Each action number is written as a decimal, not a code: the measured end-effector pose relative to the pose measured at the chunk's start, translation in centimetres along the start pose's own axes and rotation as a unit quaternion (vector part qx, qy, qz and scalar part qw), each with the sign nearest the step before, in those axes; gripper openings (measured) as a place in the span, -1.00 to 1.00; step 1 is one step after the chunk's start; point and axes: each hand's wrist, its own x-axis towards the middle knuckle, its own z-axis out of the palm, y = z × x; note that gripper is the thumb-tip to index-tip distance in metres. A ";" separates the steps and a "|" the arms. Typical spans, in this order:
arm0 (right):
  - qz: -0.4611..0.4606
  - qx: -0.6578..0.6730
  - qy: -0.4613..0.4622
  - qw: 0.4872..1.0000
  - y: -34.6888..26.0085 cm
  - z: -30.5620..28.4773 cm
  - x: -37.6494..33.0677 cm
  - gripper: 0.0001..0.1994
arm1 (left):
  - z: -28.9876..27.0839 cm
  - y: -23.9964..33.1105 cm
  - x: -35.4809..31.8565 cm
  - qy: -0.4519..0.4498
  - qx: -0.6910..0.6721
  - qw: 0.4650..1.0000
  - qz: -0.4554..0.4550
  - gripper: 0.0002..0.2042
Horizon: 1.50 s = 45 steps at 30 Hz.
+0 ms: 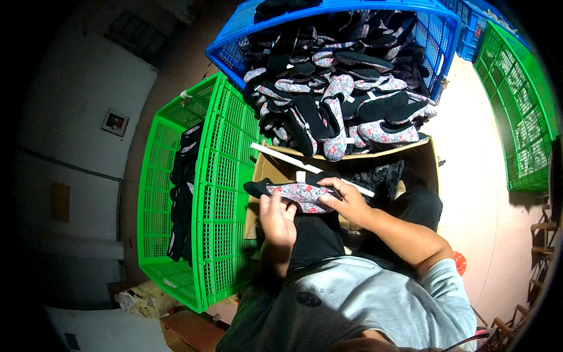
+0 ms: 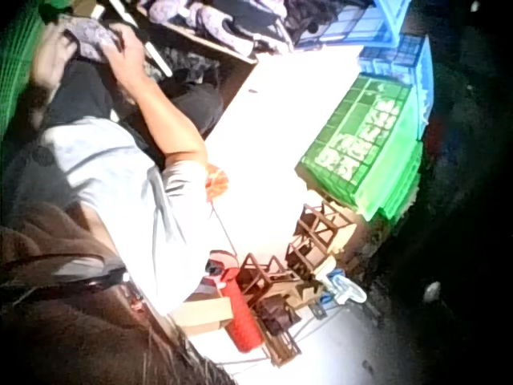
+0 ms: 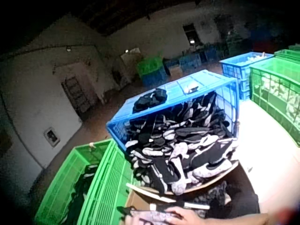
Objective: The person sits on the floor and sews a black slipper using a needle and thread. They pull the thread through the fabric repeatedly to attach a sole or trim, then place the finished slipper into a green crate.
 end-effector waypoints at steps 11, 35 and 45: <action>0.013 0.050 0.087 0.995 -1.8 -1.6 0.5 -0.67 | 2.1 -3.5 0.1 -0.130 0.259 0.934 0.207 -0.85; 0.102 -0.214 0.071 0.969 -5.6 -0.9 -8.5 -0.57 | 0.1 -3.8 -4.2 -0.154 0.062 0.918 -0.360 -0.80; 0.088 -0.151 -0.010 0.985 -2.3 3.5 -7.1 -0.66 | -4.1 -3.0 -2.7 -0.119 0.142 0.954 -0.235 -0.80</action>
